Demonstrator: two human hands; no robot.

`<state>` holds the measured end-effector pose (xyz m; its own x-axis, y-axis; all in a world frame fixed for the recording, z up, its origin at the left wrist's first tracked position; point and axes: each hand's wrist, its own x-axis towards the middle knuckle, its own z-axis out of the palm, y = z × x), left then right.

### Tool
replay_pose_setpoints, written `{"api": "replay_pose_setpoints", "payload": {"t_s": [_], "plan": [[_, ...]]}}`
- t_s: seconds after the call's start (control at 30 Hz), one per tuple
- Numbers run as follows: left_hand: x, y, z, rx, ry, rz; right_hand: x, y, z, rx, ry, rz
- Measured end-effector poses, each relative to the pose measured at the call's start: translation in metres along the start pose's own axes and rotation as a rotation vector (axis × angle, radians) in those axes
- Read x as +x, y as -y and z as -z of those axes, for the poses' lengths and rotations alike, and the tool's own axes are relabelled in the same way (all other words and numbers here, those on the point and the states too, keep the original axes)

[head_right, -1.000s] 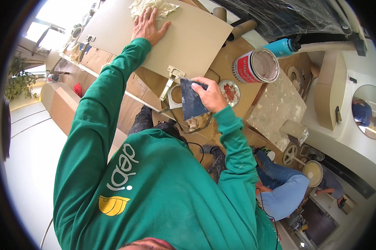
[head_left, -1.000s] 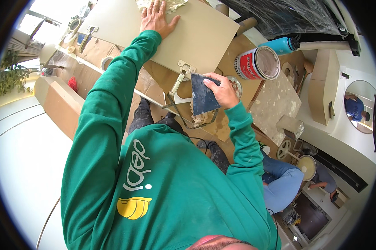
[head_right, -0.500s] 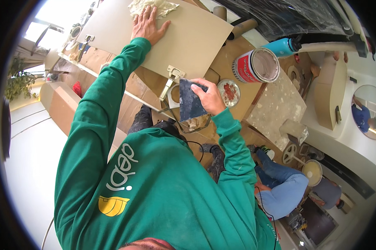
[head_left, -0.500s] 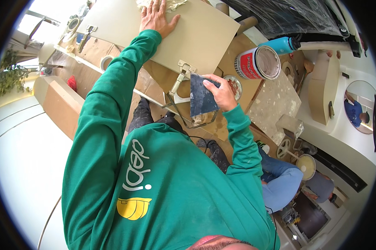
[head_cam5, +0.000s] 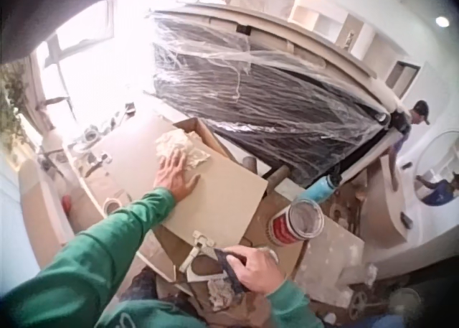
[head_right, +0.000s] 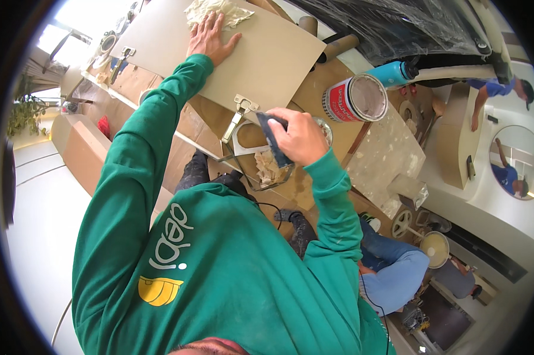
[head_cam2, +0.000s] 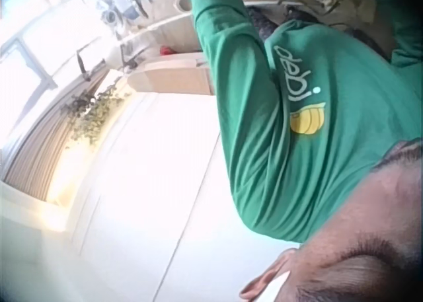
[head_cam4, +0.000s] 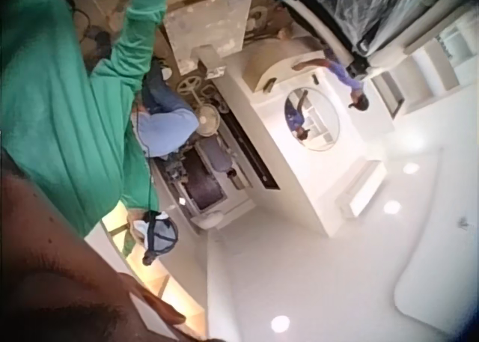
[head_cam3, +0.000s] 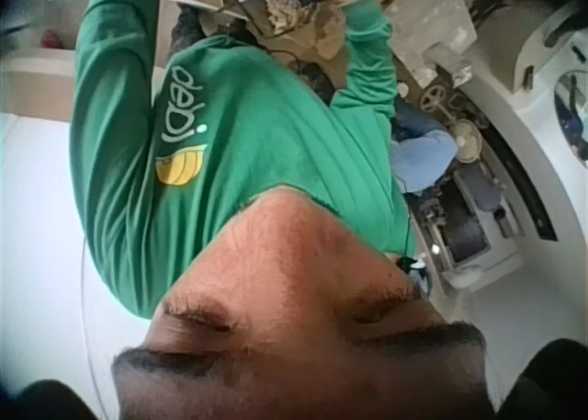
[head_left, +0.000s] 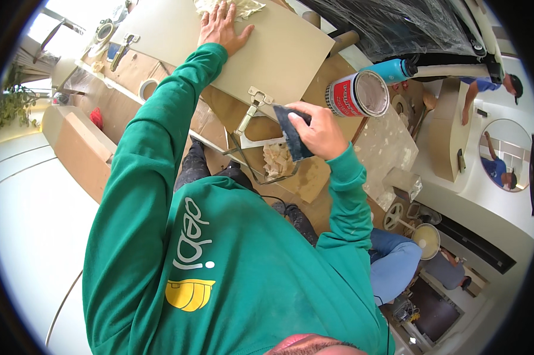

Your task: The person wipes a beige cabinet door with a cloth, then picks up a sanding block and sands the hinges and edges of the door on a workbench.

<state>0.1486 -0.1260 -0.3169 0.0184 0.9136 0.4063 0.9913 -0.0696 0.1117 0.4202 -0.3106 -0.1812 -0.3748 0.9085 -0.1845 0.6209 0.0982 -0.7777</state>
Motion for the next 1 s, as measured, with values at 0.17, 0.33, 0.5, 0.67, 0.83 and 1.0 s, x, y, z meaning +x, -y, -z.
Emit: {"api": "replay_pose_setpoints", "payload": {"t_s": [0.17,0.33,0.5,0.67,0.83,1.0], "plan": [[0.0,-0.003,0.005,-0.015,0.015,0.018,0.01,0.009,0.008,-0.226,0.093,-0.025],[0.0,-0.004,0.007,-0.017,0.037,0.036,0.022,0.005,0.001,-0.361,0.133,0.028],[-0.001,-0.004,0.018,-0.09,0.083,0.055,0.034,0.006,-0.001,-0.407,0.158,0.024],[0.0,-0.002,0.037,-0.244,0.145,0.061,0.037,0.005,-0.004,-0.402,0.145,0.056],[0.001,-0.001,0.036,-0.22,0.138,0.053,0.038,0.005,-0.006,-0.408,0.151,0.056],[0.002,-0.002,0.036,-0.215,0.163,0.057,0.036,0.009,-0.012,-0.369,0.127,0.014]]}}
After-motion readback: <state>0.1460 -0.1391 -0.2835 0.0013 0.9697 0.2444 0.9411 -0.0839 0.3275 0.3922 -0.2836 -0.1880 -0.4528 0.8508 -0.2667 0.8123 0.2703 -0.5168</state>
